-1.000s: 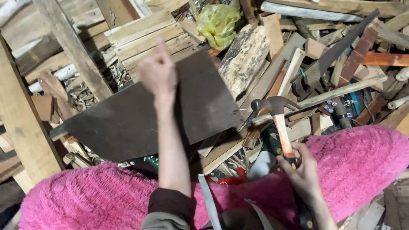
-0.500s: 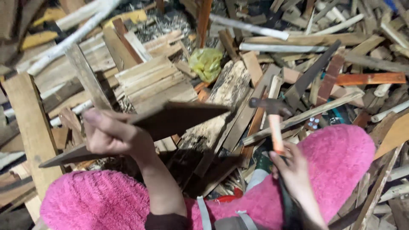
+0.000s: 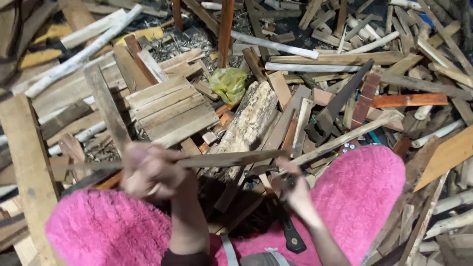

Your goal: Dismantling a wooden board using a hammer and a pry bar in a scrap wood pile

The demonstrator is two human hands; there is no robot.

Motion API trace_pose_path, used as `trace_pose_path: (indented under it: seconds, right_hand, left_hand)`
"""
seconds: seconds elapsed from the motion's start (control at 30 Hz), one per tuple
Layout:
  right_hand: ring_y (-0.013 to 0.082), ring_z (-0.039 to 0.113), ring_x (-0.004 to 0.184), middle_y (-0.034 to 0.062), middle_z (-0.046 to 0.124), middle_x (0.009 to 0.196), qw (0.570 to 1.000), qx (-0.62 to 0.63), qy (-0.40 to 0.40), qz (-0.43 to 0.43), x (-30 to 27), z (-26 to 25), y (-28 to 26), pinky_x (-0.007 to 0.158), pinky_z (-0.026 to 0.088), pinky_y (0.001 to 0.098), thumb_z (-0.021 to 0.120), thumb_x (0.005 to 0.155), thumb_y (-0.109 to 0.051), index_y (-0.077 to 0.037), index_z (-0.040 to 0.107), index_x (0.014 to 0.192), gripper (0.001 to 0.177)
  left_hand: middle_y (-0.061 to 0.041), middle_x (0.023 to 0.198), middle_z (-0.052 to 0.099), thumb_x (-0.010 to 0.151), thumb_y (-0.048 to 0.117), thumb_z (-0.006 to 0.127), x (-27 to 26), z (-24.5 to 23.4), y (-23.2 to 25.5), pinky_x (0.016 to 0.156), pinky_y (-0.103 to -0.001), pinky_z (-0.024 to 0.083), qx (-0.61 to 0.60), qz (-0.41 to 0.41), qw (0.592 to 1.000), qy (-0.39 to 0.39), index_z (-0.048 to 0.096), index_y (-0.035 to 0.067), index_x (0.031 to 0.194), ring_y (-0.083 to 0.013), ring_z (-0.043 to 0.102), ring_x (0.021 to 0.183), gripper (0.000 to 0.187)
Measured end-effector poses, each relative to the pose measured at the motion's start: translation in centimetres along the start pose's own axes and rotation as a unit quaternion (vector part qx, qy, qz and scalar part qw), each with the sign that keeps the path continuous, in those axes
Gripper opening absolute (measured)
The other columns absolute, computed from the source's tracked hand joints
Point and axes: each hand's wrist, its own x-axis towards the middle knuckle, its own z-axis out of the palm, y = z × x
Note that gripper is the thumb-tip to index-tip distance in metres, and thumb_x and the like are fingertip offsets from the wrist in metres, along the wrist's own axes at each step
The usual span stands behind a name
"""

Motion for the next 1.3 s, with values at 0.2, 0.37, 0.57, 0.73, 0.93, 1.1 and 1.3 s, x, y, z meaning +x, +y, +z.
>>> trace_pose_path:
  seconds: [0.2,0.37,0.57,0.73,0.93,1.1,1.3]
  right_hand:
    - [0.0383,0.067,0.123,0.0300,0.068,0.128,0.939,0.281,0.114,-0.161,1.3,-3.6,-5.8,0.104,0.054,0.0417,0.054,0.097,-0.017,0.007,0.063,0.123,0.036]
    - [0.0103,0.053,0.073,0.0056,0.066,0.086,0.930,0.311,0.108,-0.166,-0.3,-5.4,-0.5,0.068,0.042,0.0223,0.061,0.100,-0.009,0.003,0.067,0.114,0.020]
    - [0.0223,0.065,0.077,0.0201,0.070,0.080,0.942,0.278,0.125,-0.138,-0.1,-5.4,-2.3,0.074,0.052,0.0312,0.064,0.101,-0.014,0.005,0.068,0.086,0.024]
    - [0.0249,0.061,0.068,0.0228,0.065,0.071,0.951,0.284,0.017,-0.119,0.8,-6.6,-3.1,0.065,0.048,0.0305,0.066,0.098,-0.015,0.006,0.067,0.079,0.028]
    - [0.0135,0.049,0.061,0.0161,0.062,0.068,0.947,0.297,-0.061,-0.110,1.0,-6.4,-4.4,0.053,0.038,0.0199,0.077,0.089,-0.014,0.000,0.069,0.075,0.022]
    - [0.0121,0.052,0.060,0.0165,0.062,0.070,0.940,0.323,-0.076,-0.077,1.2,-6.9,-2.9,0.051,0.041,0.0203,0.079,0.083,-0.007,0.002,0.068,0.076,0.016]
    - [0.0103,0.060,0.063,0.0148,0.078,0.091,0.950,0.282,-0.092,-0.099,-1.6,-6.5,-7.8,0.056,0.046,0.0197,0.082,0.082,-0.007,-0.003,0.078,0.091,0.011]
  left_hand:
    - [-0.002,0.042,0.051,0.107,0.010,0.044,-1.2,4.9,2.9,0.044,-0.026,0.041,0.036,-0.111,0.989,-0.094,0.062,0.009,0.045,-0.0153,0.043,0.036,0.064]
    - [-0.002,0.043,0.051,0.106,0.008,0.044,-1.2,6.3,3.3,0.043,-0.025,0.043,0.015,-0.139,0.985,-0.102,0.064,0.007,0.047,-0.0132,0.045,0.037,0.063]
    - [-0.003,0.040,0.048,0.106,0.006,0.044,-1.1,6.2,3.3,0.043,-0.026,0.042,-0.001,-0.154,0.983,-0.100,0.065,0.005,0.048,-0.0130,0.045,0.038,0.061]
    - [-0.005,0.041,0.050,0.108,0.010,0.046,-0.7,5.8,3.7,0.043,-0.026,0.044,0.013,-0.175,0.979,-0.102,0.064,0.005,0.047,-0.0137,0.046,0.037,0.063]
    - [-0.005,0.039,0.050,0.111,0.019,0.042,-0.6,5.4,3.0,0.055,-0.028,0.048,0.050,-0.199,0.975,-0.088,0.062,0.010,0.045,-0.0159,0.046,0.037,0.069]
    - [-0.004,0.039,0.052,0.112,0.019,0.040,0.2,5.2,3.1,0.059,-0.028,0.049,0.076,-0.211,0.970,-0.092,0.060,0.012,0.045,-0.0172,0.046,0.039,0.071]
    - [-0.009,0.052,0.053,0.110,0.014,0.035,3.0,6.5,4.8,0.052,-0.028,0.040,0.131,-0.204,0.964,-0.109,0.056,-0.003,0.056,-0.0172,0.042,0.042,0.060]
